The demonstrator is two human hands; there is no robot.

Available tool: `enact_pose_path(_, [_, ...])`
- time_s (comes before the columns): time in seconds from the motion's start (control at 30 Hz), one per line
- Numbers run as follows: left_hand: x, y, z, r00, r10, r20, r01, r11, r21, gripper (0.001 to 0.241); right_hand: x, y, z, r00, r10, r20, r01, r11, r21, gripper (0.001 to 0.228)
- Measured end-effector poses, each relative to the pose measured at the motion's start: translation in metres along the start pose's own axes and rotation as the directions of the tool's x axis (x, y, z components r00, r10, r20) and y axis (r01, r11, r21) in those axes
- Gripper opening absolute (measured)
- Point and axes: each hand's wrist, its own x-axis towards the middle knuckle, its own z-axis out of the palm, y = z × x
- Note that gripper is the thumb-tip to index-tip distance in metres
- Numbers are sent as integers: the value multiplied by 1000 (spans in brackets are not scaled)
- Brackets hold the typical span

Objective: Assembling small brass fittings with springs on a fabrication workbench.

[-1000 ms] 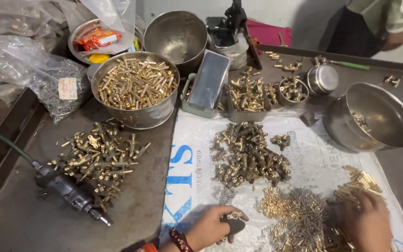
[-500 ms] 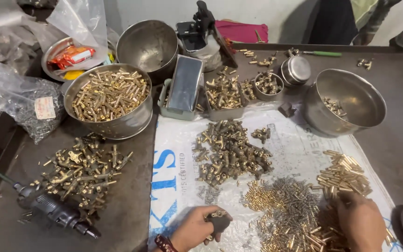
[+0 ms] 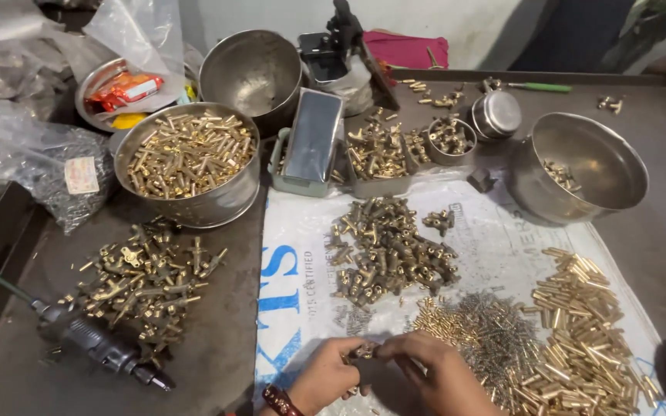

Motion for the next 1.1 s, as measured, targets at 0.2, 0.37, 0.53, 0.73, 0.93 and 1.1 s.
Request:
enact_pose_path(0.2, [5,-2,3,999,32,-3,-32,998,-57,33,4,-8,0,969,244,-34,-238,962,137,36])
enact_pose_path(0.37, [-4,11,4,994,106,-14,-105,992,67,17,-5,59,17,950,311,-20,-267,845,463,21])
enact_pose_path(0.53, [-3,10,6,997,70,-42,-67,996,59,21,-3,48,5,912,409,-37,-295,715,634,22])
enact_pose_path(0.73, [-7,14,8,999,34,-37,-33,998,45,26,0,37,14,907,420,-20,-281,639,716,28])
enact_pose_path(0.93, [-6,13,10,996,67,-64,-64,996,55,31,-3,43,16,945,320,-64,-235,803,548,30])
enact_pose_path(1.1, [-9,21,11,995,59,-78,-60,998,-18,28,-5,41,16,923,386,3,-350,834,427,32])
